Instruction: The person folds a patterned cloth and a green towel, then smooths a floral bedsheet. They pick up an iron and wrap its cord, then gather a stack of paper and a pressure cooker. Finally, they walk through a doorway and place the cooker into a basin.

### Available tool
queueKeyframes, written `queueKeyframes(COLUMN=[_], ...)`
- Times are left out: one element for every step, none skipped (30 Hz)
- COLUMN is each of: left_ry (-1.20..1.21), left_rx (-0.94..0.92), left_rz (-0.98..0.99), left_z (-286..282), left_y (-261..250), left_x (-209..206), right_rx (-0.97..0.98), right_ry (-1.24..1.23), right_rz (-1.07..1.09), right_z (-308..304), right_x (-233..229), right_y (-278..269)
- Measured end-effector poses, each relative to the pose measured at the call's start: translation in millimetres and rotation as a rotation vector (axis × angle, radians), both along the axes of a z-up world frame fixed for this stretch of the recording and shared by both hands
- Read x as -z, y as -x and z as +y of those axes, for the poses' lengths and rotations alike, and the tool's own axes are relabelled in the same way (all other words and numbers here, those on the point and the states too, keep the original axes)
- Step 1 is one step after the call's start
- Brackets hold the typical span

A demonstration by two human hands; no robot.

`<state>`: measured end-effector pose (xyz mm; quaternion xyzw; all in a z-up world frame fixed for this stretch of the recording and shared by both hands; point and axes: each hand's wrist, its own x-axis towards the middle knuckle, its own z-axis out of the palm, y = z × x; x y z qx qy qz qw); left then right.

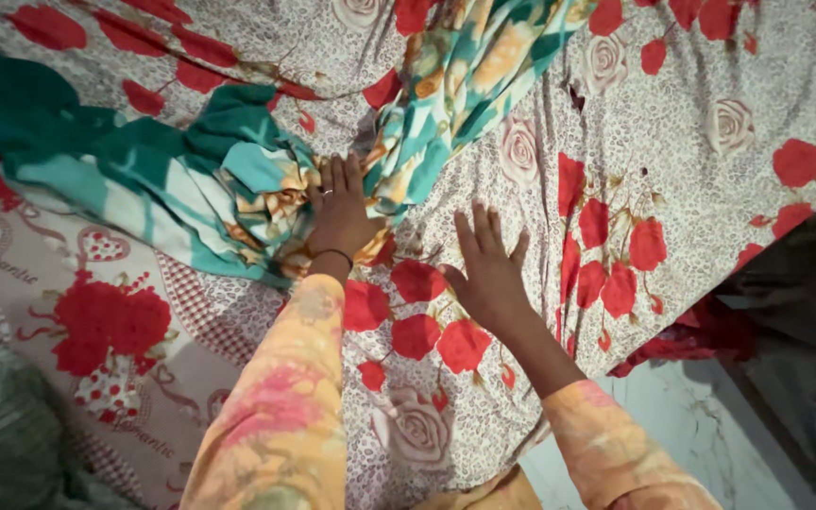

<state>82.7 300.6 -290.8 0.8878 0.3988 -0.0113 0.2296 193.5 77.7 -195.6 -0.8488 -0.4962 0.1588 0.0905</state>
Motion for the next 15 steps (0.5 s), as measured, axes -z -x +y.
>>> queueKeyframes(left_ry=[0.000,0.001,0.002,-0.041,-0.083,-0.128,-0.141,-0.157,-0.173,-0.159,-0.146,-0.135,-0.077,-0.021,-0.021], left_rx=[0.010,0.020,0.030,0.017,0.003,-0.009,-0.001,0.004,0.010,0.038,0.067,0.097,0.097,0.100,0.110], left_rz=[0.020,0.042,0.065,0.058,0.051,0.042,0.061,0.079,0.098,0.047,-0.004,-0.055,-0.205,-0.355,-0.382], left_z=[4.3,6.5,6.7,5.9,1.6,-0.8,-3.3,-7.2,-11.5,-19.2,-35.1,-53.2,-74.7,-101.7,-129.9], left_y=[-0.7,0.2,1.3,1.3,2.0,2.8,3.1,2.5,4.3,7.6,11.3,15.8,24.9,33.9,39.3], left_x=[6.5,12.8,18.5,23.3,27.8,31.1,33.0,32.7,28.6,19.9,7.1,-9.7,-28.6,-47.2,-64.7], right_rx=[-0.008,-0.015,-0.022,-0.026,-0.030,-0.032,-0.018,-0.005,0.008,0.035,0.062,0.090,0.128,0.165,0.199], right_ry=[-0.002,-0.004,-0.006,-0.005,-0.004,-0.005,-0.001,0.002,0.004,0.005,0.006,0.004,-0.115,-0.238,-0.360], right_rz=[-0.002,-0.001,0.000,-0.003,-0.006,-0.011,-0.002,0.006,0.015,0.026,0.037,0.048,0.191,0.333,0.475], right_z=[2.8,3.3,1.7,0.3,-2.9,-6.1,-9.9,-14.2,-20.5,-27.5,-36.9,-47.2,-58.0,-67.1,-75.1], right_x=[5.6,11.0,15.1,18.1,20.2,22.3,24.8,28.2,32.1,36.8,42.2,48.7,56.0,64.0,70.9], right_y=[1.0,3.9,6.5,8.1,9.9,10.9,11.1,10.4,9.8,9.5,9.4,9.3,9.6,10.8,13.0])
